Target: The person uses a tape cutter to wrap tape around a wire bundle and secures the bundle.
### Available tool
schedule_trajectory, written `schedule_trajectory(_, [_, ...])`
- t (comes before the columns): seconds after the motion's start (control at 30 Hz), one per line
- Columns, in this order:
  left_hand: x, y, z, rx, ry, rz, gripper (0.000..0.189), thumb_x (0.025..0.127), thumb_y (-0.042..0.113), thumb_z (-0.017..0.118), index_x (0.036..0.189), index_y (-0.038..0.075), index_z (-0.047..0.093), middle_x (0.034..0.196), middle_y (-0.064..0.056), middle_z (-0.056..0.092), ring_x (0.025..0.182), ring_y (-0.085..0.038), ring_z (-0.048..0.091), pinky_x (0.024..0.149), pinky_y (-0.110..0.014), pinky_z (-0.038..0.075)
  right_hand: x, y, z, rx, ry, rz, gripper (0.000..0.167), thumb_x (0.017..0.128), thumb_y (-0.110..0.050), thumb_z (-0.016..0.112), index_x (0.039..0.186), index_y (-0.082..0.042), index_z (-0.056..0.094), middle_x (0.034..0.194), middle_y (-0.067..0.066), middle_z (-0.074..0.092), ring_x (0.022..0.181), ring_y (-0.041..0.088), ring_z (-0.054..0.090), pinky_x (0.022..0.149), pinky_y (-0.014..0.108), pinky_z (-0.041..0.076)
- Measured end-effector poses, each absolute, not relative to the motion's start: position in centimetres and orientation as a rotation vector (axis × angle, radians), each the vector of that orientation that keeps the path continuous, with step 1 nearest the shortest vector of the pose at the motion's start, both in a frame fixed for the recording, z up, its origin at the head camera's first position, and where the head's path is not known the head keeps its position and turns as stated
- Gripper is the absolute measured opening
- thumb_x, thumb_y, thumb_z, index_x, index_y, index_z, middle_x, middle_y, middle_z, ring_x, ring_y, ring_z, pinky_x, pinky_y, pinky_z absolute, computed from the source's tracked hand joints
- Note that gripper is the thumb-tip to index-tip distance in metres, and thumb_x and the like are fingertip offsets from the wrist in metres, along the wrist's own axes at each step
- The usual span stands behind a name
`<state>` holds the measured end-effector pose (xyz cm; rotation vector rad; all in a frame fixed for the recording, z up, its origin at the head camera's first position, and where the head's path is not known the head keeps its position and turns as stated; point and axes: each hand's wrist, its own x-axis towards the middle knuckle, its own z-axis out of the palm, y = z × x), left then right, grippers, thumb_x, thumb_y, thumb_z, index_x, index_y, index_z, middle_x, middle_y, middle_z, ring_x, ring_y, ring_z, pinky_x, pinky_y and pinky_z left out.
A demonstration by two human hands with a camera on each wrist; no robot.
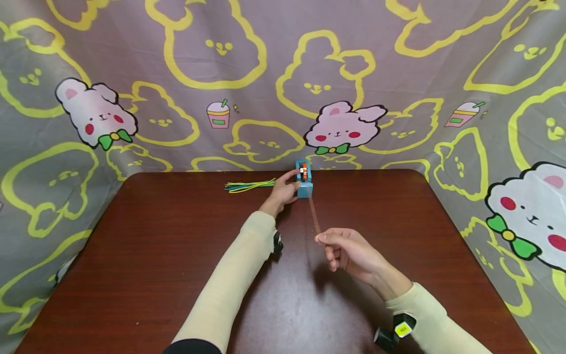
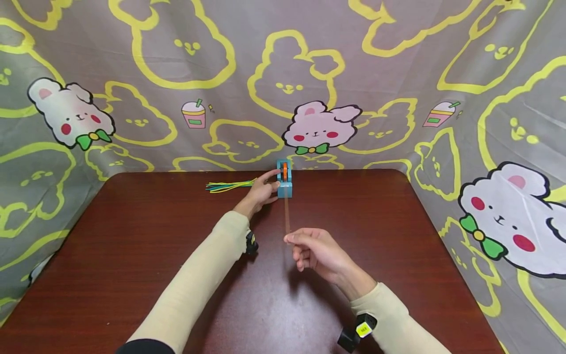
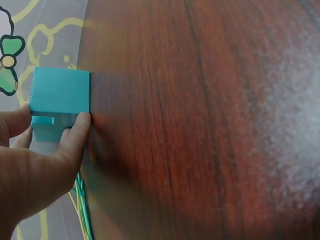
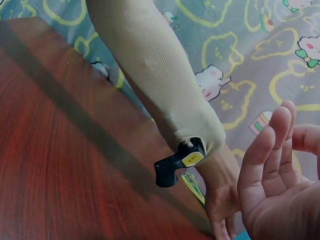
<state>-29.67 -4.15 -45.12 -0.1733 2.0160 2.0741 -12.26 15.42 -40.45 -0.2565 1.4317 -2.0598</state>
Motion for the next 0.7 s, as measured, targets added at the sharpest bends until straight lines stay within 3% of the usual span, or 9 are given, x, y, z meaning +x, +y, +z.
schedule_trajectory(0.17, [-29.6, -4.1, -45.1, -0.15, 2.092, 2.052, 0.045, 0.103, 0.007, 0.055, 0.145, 0.023, 0.056, 0.112, -0.008, 0.059, 0.093, -0.021, 0.058, 0.094, -0.047, 0.052, -12.0, 15.6, -40.4, -0.259, 1.419, -2.067, 0.024, 0.104, -0.01, 0.052, 0.093, -0.013, 0.074, 0.062, -0.004, 0.062, 0.053, 0.006, 0.056, 0.053, 0.021, 0.049])
schedule_trajectory(0.4, [-29.8, -3.8, -45.1, -0.02, 2.392, 1.909, 0.042, 0.102, 0.007, 0.058, 0.143, 0.015, 0.057, 0.121, -0.015, 0.061, 0.08, -0.021, 0.055, 0.074, -0.034, 0.05, -12.1, 15.7, -40.3, -0.286, 1.391, -2.09, 0.024, 0.104, -0.009, 0.051, 0.096, -0.014, 0.074, 0.063, -0.004, 0.062, 0.054, 0.005, 0.057, 0.054, 0.022, 0.05])
schedule_trajectory(0.5, [-29.8, -4.1, -45.2, 0.055, 2.459, 1.852, 0.042, 0.103, 0.009, 0.058, 0.145, 0.012, 0.054, 0.127, -0.018, 0.059, 0.09, -0.023, 0.06, 0.078, -0.034, 0.052, -12.2, 15.7, -40.3, -0.288, 1.373, -2.091, 0.025, 0.105, -0.009, 0.051, 0.097, -0.013, 0.074, 0.064, -0.004, 0.063, 0.054, 0.005, 0.057, 0.054, 0.022, 0.05])
schedule_trajectory(0.7, [-29.8, -6.3, -45.0, 0.171, 2.399, 1.911, 0.046, 0.102, 0.011, 0.061, 0.146, 0.003, 0.05, 0.132, -0.022, 0.057, 0.114, -0.034, 0.061, 0.092, -0.047, 0.052, -12.2, 15.9, -40.4, -0.282, 1.356, -2.084, 0.026, 0.105, -0.008, 0.051, 0.097, -0.013, 0.075, 0.064, -0.004, 0.063, 0.054, 0.005, 0.058, 0.054, 0.022, 0.05])
